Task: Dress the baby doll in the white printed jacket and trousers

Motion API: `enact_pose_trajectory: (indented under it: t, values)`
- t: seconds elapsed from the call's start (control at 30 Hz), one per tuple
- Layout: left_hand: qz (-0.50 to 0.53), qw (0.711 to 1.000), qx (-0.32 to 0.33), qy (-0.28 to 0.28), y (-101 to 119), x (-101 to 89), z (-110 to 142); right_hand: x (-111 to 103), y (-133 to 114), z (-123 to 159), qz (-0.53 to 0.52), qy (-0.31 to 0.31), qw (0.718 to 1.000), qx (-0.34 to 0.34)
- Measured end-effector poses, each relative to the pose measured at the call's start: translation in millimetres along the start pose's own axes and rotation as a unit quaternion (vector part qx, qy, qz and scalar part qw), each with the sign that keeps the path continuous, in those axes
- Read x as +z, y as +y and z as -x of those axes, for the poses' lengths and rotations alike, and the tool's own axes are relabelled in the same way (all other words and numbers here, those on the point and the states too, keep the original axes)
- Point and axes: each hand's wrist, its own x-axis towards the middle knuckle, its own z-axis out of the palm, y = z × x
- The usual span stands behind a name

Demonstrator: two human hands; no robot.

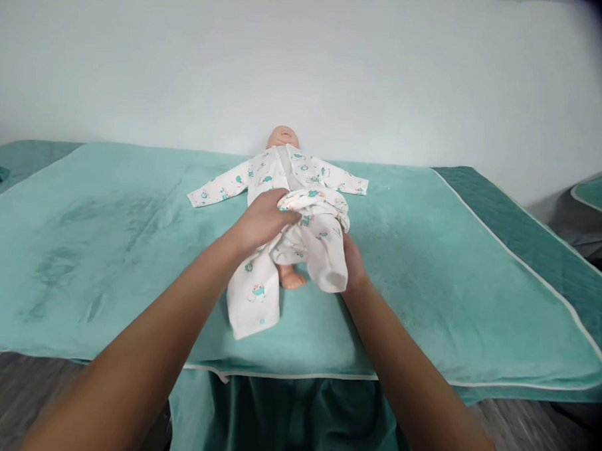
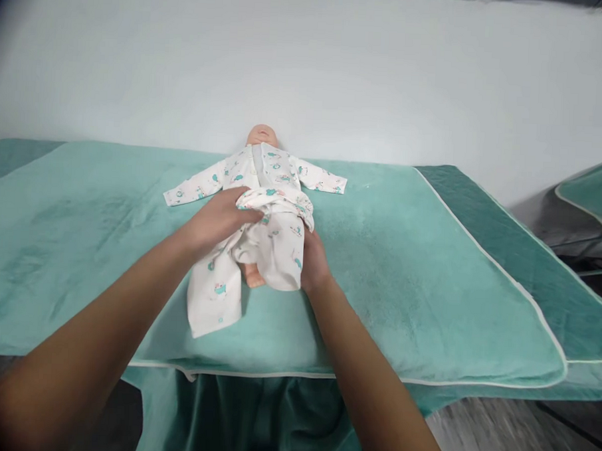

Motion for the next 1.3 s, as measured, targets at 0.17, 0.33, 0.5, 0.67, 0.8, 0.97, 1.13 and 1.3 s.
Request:
enact_pose_trajectory:
  t: [0.17,0.33,0.5,0.67,0.8,0.97,1.13,1.3]
  values:
    - [-0.110,0.980,0.040,0.158,-7,18.6,-35,1,7,-2,-0.086,0.019,0.996,-0.006]
    - [-0.084,0.981,0.047,0.168,-16,23.7,-28,-12,4,-27,0.076,0.077,0.992,-0.059]
    - [0.175,0.984,-0.012,-0.012,-23,-3.3,-8,-37,3,-55,0.218,0.069,0.967,-0.115]
    - [0.306,0.947,-0.044,-0.082,-31,-21.5,-11,-33,-15,-57,0.326,0.022,0.920,-0.215]
    - [0.333,0.942,0.004,-0.038,-28,-13.8,-21,-5,-58,-66,0.395,-0.141,0.880,-0.225]
    - [0.317,0.947,0.033,0.047,-23,-4.9,-28,15,-71,-84,0.300,-0.325,0.895,-0.061]
    - [0.277,0.959,0.035,0.055,-23,4.7,-30,18,-41,-74,0.241,-0.269,0.932,-0.026]
    - [0.245,0.968,-0.001,0.052,-20,3.2,-29,16,-32,-73,0.124,-0.165,0.978,-0.006]
